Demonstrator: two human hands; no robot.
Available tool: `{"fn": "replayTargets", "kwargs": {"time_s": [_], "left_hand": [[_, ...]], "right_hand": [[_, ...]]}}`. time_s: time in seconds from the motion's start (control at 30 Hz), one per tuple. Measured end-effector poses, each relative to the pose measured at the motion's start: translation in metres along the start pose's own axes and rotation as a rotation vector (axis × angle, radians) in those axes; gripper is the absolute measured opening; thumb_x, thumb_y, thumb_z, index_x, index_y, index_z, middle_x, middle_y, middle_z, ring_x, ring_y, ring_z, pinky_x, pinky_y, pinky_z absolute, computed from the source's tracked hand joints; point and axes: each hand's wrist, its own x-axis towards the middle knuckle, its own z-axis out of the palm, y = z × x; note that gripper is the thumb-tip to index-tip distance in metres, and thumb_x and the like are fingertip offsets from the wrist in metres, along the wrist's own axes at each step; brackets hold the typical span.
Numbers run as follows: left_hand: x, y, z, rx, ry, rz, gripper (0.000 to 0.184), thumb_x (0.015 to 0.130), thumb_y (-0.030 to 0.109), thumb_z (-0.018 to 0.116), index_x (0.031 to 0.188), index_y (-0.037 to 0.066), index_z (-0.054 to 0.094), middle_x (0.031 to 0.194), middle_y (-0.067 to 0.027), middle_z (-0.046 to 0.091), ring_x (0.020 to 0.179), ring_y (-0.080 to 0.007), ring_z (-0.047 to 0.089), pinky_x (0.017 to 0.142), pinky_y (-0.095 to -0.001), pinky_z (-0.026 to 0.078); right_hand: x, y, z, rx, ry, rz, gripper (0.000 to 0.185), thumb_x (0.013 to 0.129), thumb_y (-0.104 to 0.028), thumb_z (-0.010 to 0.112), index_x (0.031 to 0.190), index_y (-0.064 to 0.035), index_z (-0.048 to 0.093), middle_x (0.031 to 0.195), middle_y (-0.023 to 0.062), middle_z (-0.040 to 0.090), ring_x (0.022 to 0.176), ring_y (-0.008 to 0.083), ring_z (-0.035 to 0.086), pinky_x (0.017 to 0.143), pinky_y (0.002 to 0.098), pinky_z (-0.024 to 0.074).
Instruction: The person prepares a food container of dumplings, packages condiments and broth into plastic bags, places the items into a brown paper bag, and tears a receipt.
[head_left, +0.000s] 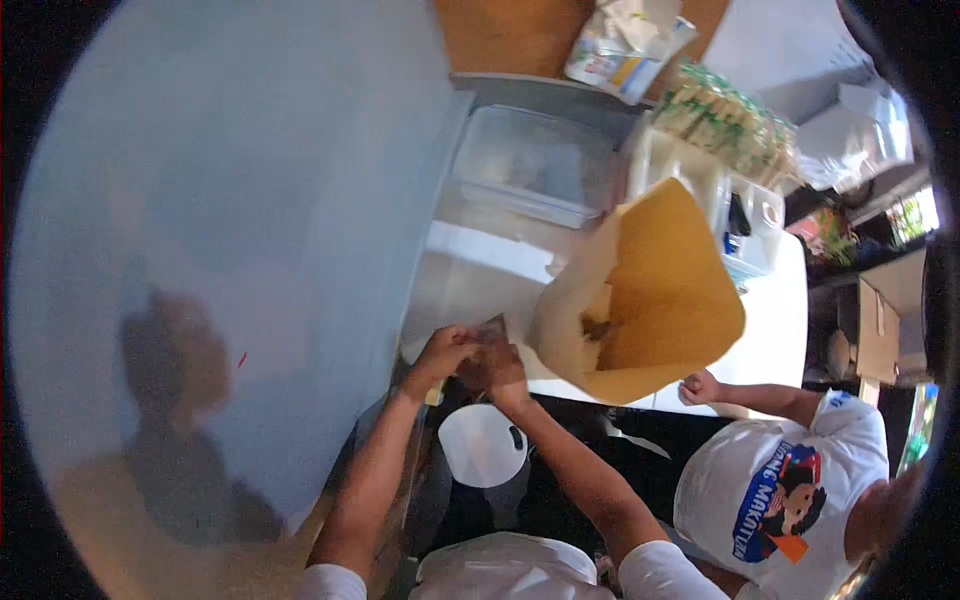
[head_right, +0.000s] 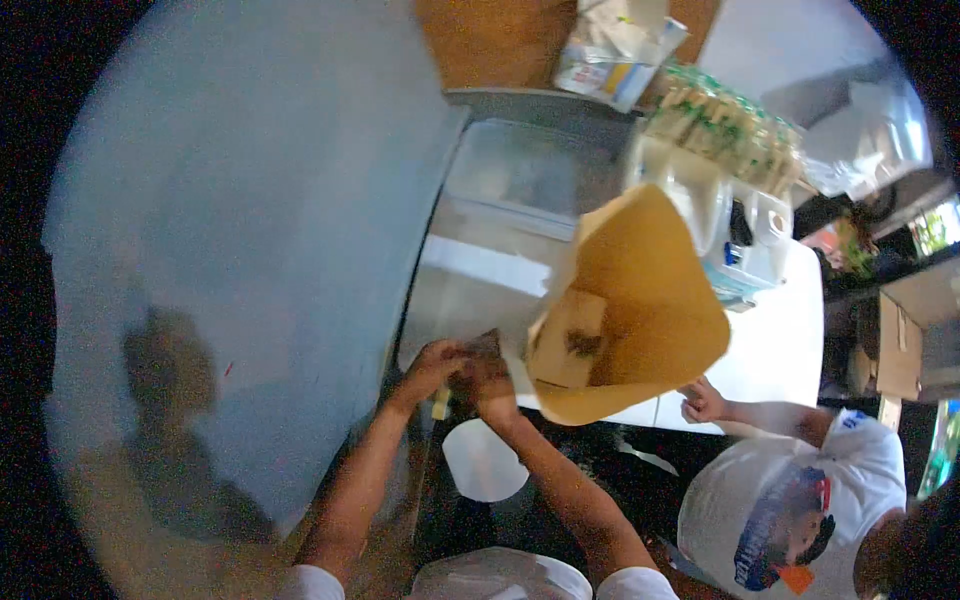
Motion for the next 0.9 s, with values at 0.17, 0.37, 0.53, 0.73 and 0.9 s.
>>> {"fn": "replayTargets", "kwargs": {"time_s": [0.17,0.37,0.53,0.73,0.9], "left_hand": [[-0.002,-0.04,0.006,0.013,0.111,0.166,0.017,0.091,0.012,0.068,0.101,-0.002,0.063,0.096,-0.0066,0.069,0.089,-0.0158,0.067,0.08,-0.03,0.054],[-0.011,-0.036,0.002,0.06,0.155,0.183,0.021,0.094,0.013,0.067,0.108,-0.004,0.065,0.096,-0.0113,0.072,0.09,-0.0191,0.069,0.082,-0.0325,0.055],[-0.009,-0.034,0.0,0.14,0.202,0.222,0.022,0.094,0.013,0.064,0.108,-0.003,0.07,0.099,-0.0173,0.075,0.093,-0.0221,0.072,0.082,-0.0341,0.055],[-0.015,-0.032,0.002,0.343,0.236,0.358,0.023,0.095,0.016,0.061,0.111,0.006,0.074,0.102,-0.0195,0.072,0.094,-0.0361,0.068,0.087,-0.0418,0.053],[-0.007,-0.059,0.005,0.508,0.321,0.509,0.025,0.095,0.017,0.057,0.111,0.007,0.073,0.108,-0.0191,0.061,0.106,-0.0381,0.057,0.094,-0.0466,0.045]], "right_hand": [[-0.025,-0.022,-0.006,0.025,0.206,0.122,0.024,0.09,-0.016,0.064,0.108,-0.0017,0.057,0.099,0.0205,0.062,0.086,0.0437,0.061,0.076,0.0529,0.0483],[-0.013,-0.02,-0.033,-0.456,0.082,-0.169,0.032,0.094,-0.027,0.059,0.112,-0.0011,0.055,0.109,0.0227,0.06,0.084,0.0419,0.065,0.07,0.0498,0.0494],[0.005,-0.037,-0.044,-0.486,-0.216,-0.211,0.037,0.091,-0.033,0.059,0.113,-0.0027,0.058,0.099,0.02,0.066,0.073,0.0399,0.066,0.067,0.0505,0.0505],[0.007,-0.026,-0.03,-0.302,-0.121,-0.086,0.028,0.093,-0.029,0.059,0.105,-0.0046,0.065,0.076,0.0199,0.067,0.066,0.0415,0.066,0.06,0.052,0.0518],[0.018,0.0,-0.009,-0.116,-0.013,0.115,0.03,0.091,-0.033,0.061,0.099,-0.0055,0.069,0.08,0.0216,0.067,0.066,0.0465,0.064,0.064,0.0541,0.0524]]}}
